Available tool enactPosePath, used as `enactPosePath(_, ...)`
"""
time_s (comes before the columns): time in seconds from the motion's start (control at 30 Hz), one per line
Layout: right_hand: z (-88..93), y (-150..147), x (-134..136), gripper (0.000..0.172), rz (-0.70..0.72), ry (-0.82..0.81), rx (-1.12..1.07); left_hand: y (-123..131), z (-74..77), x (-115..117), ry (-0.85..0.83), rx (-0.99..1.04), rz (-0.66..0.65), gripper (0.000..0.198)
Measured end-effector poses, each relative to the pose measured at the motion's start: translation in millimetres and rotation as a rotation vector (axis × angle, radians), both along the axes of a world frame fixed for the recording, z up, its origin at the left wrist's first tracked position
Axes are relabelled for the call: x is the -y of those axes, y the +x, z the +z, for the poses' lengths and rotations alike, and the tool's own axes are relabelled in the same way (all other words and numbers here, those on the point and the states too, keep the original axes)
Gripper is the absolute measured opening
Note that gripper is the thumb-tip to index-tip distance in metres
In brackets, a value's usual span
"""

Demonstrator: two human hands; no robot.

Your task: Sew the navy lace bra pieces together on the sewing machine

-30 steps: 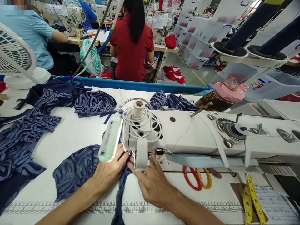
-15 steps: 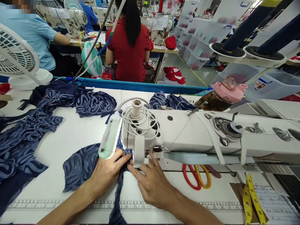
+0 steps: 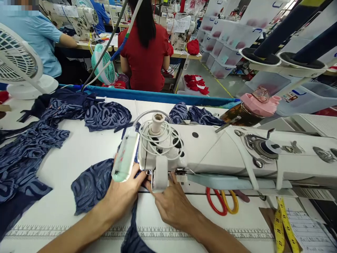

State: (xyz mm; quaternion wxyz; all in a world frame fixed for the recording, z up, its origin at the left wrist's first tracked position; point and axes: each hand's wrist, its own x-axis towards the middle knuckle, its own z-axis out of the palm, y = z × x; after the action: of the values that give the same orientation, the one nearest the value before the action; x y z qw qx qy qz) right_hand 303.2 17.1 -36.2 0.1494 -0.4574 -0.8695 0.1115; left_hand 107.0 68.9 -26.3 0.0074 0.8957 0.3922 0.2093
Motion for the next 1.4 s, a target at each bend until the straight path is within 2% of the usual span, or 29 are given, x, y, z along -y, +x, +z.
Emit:
enactPosePath(0.1, 1.4, 3, -4, 0.029, -0.042, 0.053, -0.111, 12, -4.0, 35, 0.143, -0.059, 0.146, 0.042)
enactPosePath(0.2, 1.8, 6, -4, 0.028, -0.088, 0.100, -0.128, -7, -14.8, 52, 0.208, -0.053, 0.142, 0.047)
enactPosePath(0.3, -0.5, 3, -2, 0.038, -0.075, 0.147, -0.047, -48, -15.2, 32, 0.289, -0.133, 0.050, 0.048)
enactPosePath(0.37, -2.7, -2, 1, 0.042, -0.049, 0.182, -0.018, -66, -7.6, 11, 0.327, -0.171, -0.028, 0.043)
enactPosePath(0.4, -3.6, -4, 2, 0.043, -0.036, 0.196, -0.014, -69, -2.7, 3, 0.326, -0.162, -0.037, 0.034)
enactPosePath(0.43, -4.3, -6, 3, 0.043, -0.024, 0.203, -0.014, -67, 2.1, -2, 0.297, -0.144, -0.018, 0.029)
enactPosePath(0.5, -4.9, -8, 4, 0.041, -0.021, 0.210, -0.029, -51, 9.5, -5, 0.218, -0.105, 0.057, 0.036)
enactPosePath(0.57, -4.3, -9, 4, 0.041, -0.030, 0.205, -0.047, -29, 12.2, -1, 0.226, -0.088, 0.116, 0.031)
enactPosePath(0.67, -2.2, -9, 3, 0.041, -0.055, 0.204, -0.048, -7, 9.0, 8, 0.361, -0.042, 0.087, 0.022)
enactPosePath(0.73, -0.9, -9, 3, 0.034, -0.055, 0.205, -0.043, -1, 3.4, 12, 0.377, -0.029, 0.018, 0.017)
enactPosePath(0.83, -0.1, -8, 4, 0.021, -0.039, 0.187, -0.053, -4, -8.6, 14, 0.254, -0.032, -0.050, 0.019)
enactPosePath(0.93, -0.9, -7, 6, 0.029, -0.036, 0.134, -0.085, -15, -17.8, 10, 0.087, 0.067, -0.059, 0.017)
enactPosePath(1.0, -1.6, -6, 6, 0.033, -0.029, 0.128, -0.107, -21, -19.0, 6, 0.093, 0.101, -0.090, 0.022)
enactPosePath(1.13, -0.7, -7, 6, 0.032, 0.000, 0.191, -0.109, -23, -15.0, -1, 0.201, 0.012, -0.180, 0.025)
enactPosePath(1.27, 1.6, -7, 7, 0.036, 0.012, 0.211, -0.077, -26, -16.2, -10, 0.033, -0.054, -0.182, 0.028)
enactPosePath(1.4, 2.6, -7, 7, 0.035, 0.000, 0.214, -0.078, -33, -19.1, -17, -0.019, -0.052, -0.242, 0.050)
